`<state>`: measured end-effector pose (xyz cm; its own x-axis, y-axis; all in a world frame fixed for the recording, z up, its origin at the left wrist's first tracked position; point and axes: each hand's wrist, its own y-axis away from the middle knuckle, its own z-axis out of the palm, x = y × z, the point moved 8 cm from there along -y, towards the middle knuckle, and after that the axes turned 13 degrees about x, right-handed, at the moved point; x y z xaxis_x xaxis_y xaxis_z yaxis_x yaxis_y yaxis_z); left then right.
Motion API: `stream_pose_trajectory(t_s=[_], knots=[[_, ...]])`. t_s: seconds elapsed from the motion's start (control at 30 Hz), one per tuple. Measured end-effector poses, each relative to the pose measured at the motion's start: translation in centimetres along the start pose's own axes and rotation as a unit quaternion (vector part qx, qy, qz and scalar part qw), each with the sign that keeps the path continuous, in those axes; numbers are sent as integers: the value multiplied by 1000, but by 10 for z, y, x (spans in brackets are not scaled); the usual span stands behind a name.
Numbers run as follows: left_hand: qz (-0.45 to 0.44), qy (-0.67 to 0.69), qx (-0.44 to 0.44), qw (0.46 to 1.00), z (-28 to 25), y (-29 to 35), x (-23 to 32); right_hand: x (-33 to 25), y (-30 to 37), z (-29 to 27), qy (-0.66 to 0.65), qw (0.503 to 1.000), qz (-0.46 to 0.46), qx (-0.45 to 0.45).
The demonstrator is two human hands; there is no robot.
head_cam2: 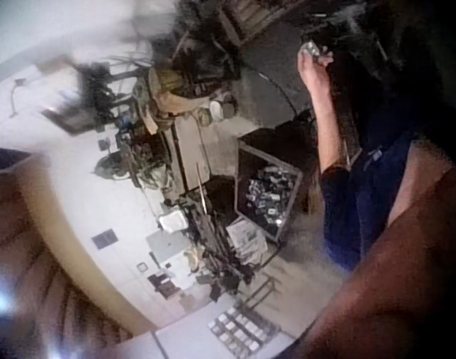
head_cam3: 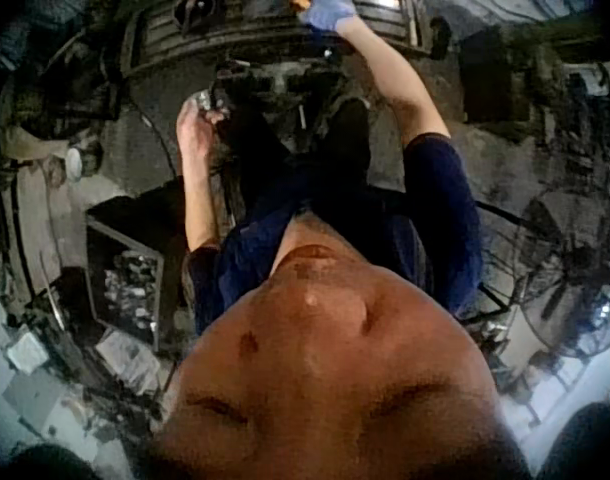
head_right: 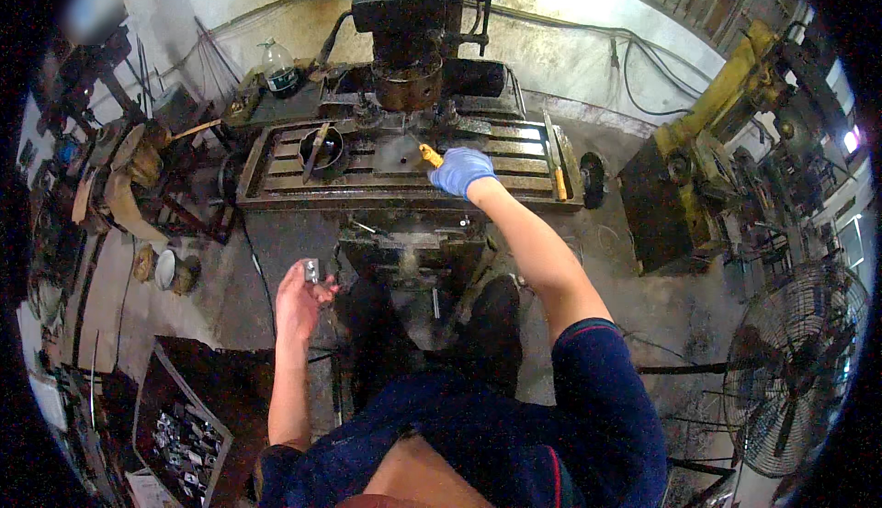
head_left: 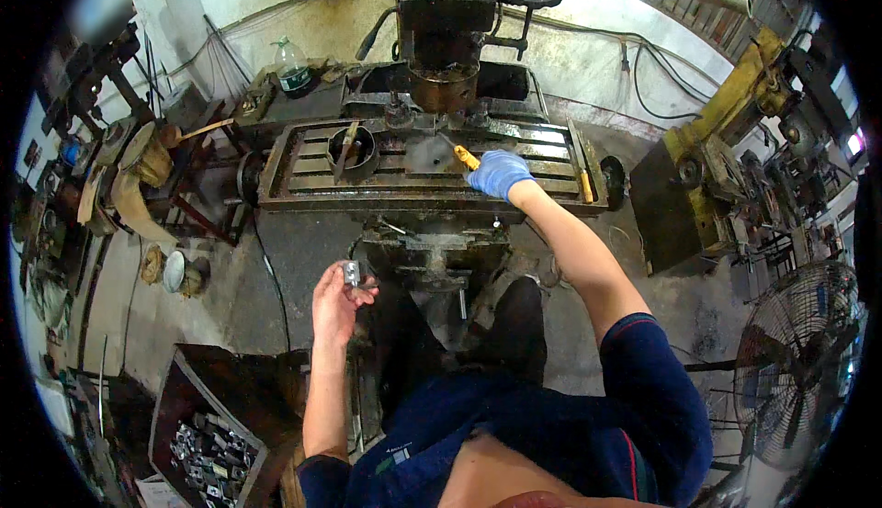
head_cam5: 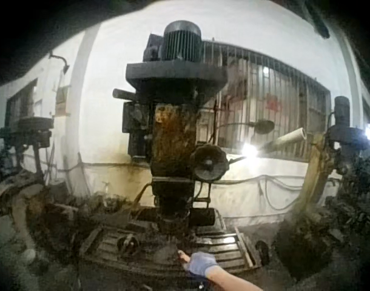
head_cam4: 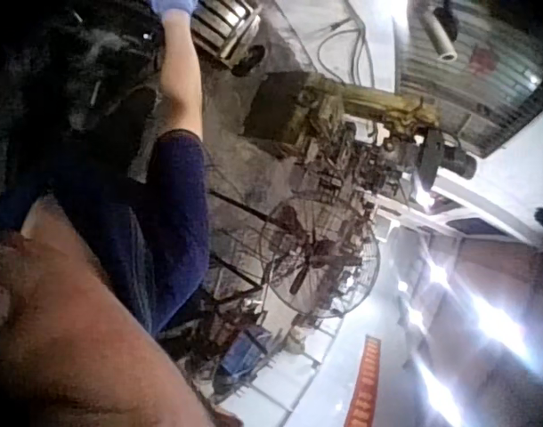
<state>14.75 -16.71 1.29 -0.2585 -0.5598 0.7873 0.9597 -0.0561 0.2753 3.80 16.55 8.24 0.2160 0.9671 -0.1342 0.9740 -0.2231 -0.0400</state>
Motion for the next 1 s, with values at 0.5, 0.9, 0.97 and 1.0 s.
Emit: stream_pose_trajectory(t_s=[0.5,0.9,0.97,1.0], knots=[[-13,5,-106,994,73,-26,2,51,41,-5,-29,999,23,-29],[-50,-139,-63,987,52,-40,-59,-6,191,18,-175,955,-220,-97],[-52,-153,-75,984,61,-42,-67,1,197,20,-176,962,-176,-112],[-44,-146,-63,986,64,-42,-70,3,203,22,-175,962,-160,-133]])
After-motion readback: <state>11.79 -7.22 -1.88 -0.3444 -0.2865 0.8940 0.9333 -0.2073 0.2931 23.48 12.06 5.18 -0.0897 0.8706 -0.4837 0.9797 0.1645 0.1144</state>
